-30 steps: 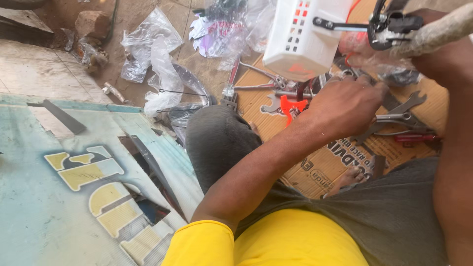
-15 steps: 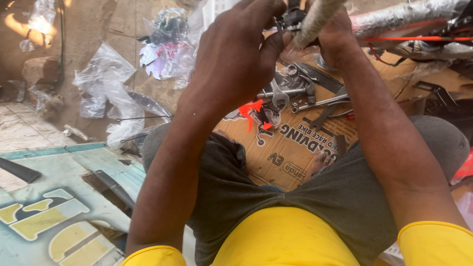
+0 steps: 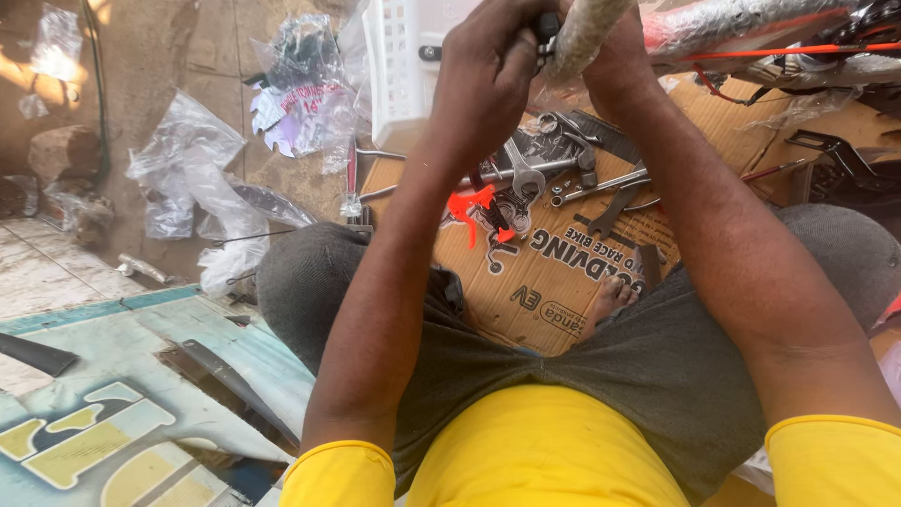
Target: The person assembles a bicycle by attaching the handlebar stem and brake levers to the frame. They use a wrench to tighten bolts and secure the components in place.
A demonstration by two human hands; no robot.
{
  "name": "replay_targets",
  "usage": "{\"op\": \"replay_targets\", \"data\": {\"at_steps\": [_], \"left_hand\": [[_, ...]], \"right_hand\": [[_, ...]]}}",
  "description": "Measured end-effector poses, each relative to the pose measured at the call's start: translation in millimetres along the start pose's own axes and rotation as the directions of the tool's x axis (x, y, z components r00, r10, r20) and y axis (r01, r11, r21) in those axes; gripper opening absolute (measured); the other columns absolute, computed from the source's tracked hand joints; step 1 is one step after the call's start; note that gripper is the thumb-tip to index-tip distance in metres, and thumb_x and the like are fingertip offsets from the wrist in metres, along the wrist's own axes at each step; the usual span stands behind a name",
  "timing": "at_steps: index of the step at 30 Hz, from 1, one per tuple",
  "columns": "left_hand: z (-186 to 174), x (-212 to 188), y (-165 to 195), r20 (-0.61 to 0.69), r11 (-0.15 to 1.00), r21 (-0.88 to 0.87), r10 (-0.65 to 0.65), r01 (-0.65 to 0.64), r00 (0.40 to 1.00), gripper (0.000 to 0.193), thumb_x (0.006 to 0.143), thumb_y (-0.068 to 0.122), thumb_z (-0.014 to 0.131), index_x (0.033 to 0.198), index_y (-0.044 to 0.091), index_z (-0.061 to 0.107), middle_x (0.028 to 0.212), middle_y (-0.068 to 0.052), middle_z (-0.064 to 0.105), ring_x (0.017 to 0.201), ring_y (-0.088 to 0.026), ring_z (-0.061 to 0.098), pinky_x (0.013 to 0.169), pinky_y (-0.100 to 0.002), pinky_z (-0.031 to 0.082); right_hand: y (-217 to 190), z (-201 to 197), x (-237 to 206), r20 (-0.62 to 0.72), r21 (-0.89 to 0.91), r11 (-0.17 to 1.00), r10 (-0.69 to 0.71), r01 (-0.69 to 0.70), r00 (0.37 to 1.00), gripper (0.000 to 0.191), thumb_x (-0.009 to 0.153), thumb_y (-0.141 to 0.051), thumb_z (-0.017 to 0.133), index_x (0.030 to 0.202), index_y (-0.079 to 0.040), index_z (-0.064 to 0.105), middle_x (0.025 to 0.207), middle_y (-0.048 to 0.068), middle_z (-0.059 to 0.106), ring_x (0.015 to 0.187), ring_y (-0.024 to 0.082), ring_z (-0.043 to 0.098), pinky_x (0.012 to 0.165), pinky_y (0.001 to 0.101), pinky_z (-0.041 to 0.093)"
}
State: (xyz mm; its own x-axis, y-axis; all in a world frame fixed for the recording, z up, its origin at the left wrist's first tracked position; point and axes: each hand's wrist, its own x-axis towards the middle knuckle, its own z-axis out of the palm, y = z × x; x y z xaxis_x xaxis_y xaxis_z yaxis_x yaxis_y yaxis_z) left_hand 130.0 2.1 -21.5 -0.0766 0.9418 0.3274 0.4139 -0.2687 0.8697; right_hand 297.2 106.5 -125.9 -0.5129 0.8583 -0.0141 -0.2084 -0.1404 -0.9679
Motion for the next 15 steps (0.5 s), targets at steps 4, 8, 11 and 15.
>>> {"op": "replay_targets", "data": {"at_steps": [4, 8, 11, 15], "left_hand": [[-9, 0, 12, 0.069, 0.982, 0.103, 0.152, -0.159, 0.986, 0.03, 0.1, 0.015, 0.068, 0.128, 0.006, 0.062, 0.114, -0.012, 0.07, 0.105, -0.022, 0.073, 0.096, -0.036, 0.061], [-1, -4, 18, 0.041, 0.871, 0.268, 0.417, -0.412, 0.908, 0.054, 0.09, 0.026, 0.08, 0.13, 0.003, 0.053, 0.117, -0.019, 0.06, 0.108, -0.033, 0.063, 0.092, -0.043, 0.055], [13, -6, 13, 0.019, 0.884, 0.355, 0.318, -0.304, 0.948, 0.053, 0.097, 0.03, 0.081, 0.136, 0.009, 0.051, 0.116, -0.013, 0.062, 0.104, -0.029, 0.064, 0.085, -0.044, 0.055], [23, -7, 2, -0.051, 0.866, 0.401, 0.348, -0.3, 0.936, 0.044, 0.1, 0.032, 0.081, 0.131, 0.014, 0.055, 0.111, -0.009, 0.063, 0.1, -0.028, 0.064, 0.082, -0.044, 0.052]], "right_hand": [[-6, -3, -3, 0.088, -0.244, 0.968, -0.046, 0.066, 0.995, 0.013, 0.109, -0.019, 0.06, 0.106, -0.006, 0.059, 0.099, 0.001, 0.062, 0.092, 0.009, 0.068, 0.077, 0.0285, 0.059], [-18, -7, -11, 0.175, -0.271, 0.953, -0.088, 0.134, 0.981, 0.016, 0.113, -0.021, 0.058, 0.113, -0.006, 0.062, 0.104, 0.002, 0.063, 0.095, 0.009, 0.067, 0.08, 0.0268, 0.061], [-26, -10, -19, 0.075, -0.511, 0.858, 0.104, -0.051, 0.992, 0.02, 0.106, -0.024, 0.061, 0.108, -0.006, 0.068, 0.099, 0.005, 0.068, 0.087, 0.012, 0.068, 0.075, 0.0285, 0.061], [-33, -24, -41, 0.011, -0.914, 0.399, 0.193, -0.069, 0.981, 0.027, 0.102, -0.029, 0.068, 0.121, -0.011, 0.075, 0.095, 0.016, 0.073, 0.084, 0.025, 0.069, 0.083, 0.0428, 0.056]]}}
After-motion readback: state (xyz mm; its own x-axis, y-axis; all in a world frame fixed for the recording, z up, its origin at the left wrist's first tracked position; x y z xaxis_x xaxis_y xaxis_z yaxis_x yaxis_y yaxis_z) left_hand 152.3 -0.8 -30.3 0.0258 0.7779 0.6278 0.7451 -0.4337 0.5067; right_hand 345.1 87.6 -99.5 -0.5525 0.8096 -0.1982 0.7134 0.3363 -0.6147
